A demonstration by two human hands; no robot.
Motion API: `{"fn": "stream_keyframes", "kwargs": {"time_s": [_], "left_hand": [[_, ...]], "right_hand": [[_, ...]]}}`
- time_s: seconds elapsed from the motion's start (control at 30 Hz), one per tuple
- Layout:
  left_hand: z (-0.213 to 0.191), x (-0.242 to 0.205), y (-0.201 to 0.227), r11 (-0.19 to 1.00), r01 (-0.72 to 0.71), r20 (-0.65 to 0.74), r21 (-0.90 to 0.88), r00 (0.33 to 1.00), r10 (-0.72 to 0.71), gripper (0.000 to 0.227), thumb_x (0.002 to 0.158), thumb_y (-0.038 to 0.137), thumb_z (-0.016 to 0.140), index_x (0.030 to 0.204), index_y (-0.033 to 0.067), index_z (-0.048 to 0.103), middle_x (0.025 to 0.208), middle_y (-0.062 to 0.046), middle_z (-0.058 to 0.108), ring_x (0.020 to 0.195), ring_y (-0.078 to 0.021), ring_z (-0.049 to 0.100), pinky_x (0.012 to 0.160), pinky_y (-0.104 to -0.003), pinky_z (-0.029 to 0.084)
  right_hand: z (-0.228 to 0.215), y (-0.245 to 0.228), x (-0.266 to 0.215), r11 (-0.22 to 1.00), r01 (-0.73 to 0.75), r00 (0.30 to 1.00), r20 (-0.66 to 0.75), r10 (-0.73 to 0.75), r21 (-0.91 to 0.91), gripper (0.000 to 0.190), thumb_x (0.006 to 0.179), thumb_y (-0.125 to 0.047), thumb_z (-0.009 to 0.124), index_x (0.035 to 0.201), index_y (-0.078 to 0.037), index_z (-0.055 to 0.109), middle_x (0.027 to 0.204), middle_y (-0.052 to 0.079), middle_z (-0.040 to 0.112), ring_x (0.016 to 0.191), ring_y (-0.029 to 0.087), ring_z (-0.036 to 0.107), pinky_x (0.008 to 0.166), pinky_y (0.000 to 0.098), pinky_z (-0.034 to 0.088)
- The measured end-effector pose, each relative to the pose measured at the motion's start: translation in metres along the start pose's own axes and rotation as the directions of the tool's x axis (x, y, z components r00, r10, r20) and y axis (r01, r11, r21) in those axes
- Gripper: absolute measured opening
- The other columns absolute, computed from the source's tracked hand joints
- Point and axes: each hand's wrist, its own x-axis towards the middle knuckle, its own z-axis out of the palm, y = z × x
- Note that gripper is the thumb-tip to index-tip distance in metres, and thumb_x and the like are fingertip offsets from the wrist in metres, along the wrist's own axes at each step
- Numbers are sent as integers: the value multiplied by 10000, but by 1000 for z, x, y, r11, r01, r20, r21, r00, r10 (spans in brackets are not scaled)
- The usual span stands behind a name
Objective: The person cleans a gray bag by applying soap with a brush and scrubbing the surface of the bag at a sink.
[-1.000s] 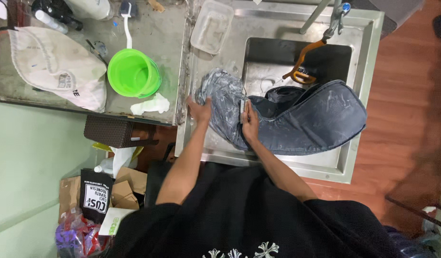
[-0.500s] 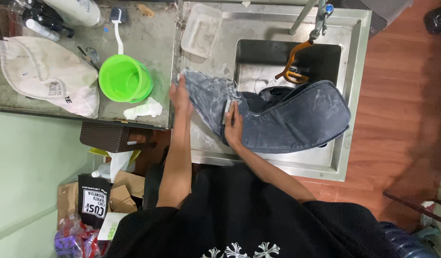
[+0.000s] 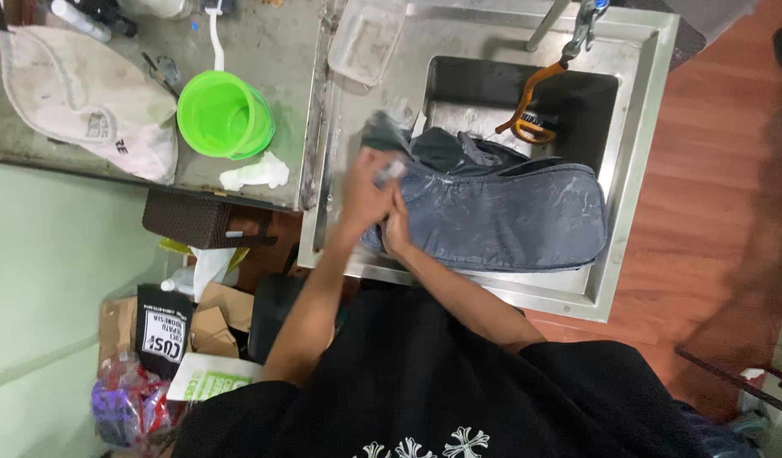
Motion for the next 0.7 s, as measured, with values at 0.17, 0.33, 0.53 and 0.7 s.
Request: {"fn": "stream_keyframes", "kwargs": {"time_s": [0.17, 0.33, 0.53, 0.7], "left_hand": [[45, -87, -36, 950, -176, 331, 256, 940, 85, 328, 1036, 192, 582, 1340, 289, 656, 1690, -82, 311, 1511, -341, 324, 1125, -603, 264], [74, -123, -53, 921, -214, 341, 327, 935, 96, 402, 1050, 147, 564, 1431, 276, 575, 1673, -85, 357, 1553, -275, 313, 1201, -605, 199], [88, -152, -108, 743, -411, 488, 529, 863, 129, 369, 1065, 227, 521, 1431, 274, 534, 1685, -37, 377, 1581, -249, 284, 1252, -574, 233], [70, -136, -79, 768, -386, 589, 511, 808, 14, 354, 952, 323, 547, 946, 92, 816, 1295, -139, 732, 1287, -281, 637, 1278, -578, 168]], "right_hand": [[-90, -25, -12, 981, -173, 982, -63, 179, 84, 495, 1031, -301, 568, 1472, -251, 349, 1398, 107, 334, 1214, 377, 420, 948, 565, 494], [-169, -40, -40, 922, -359, 920, -116, 376, 143, 344, 945, -145, 619, 1273, -174, 520, 1084, 62, 537, 911, 294, 597, 734, 525, 599], [-104, -132, -65, 910, 168, 924, -262, -279, -378, 392, 1057, -101, 572, 1443, -134, 515, 1304, 105, 480, 1199, 262, 485, 1033, 476, 457], [-57, -108, -12, 220, 511, 752, 309, -582, -831, 346, 1065, -124, 609, 1407, -160, 573, 1437, 177, 487, 1305, 374, 480, 1105, 487, 395]]}}
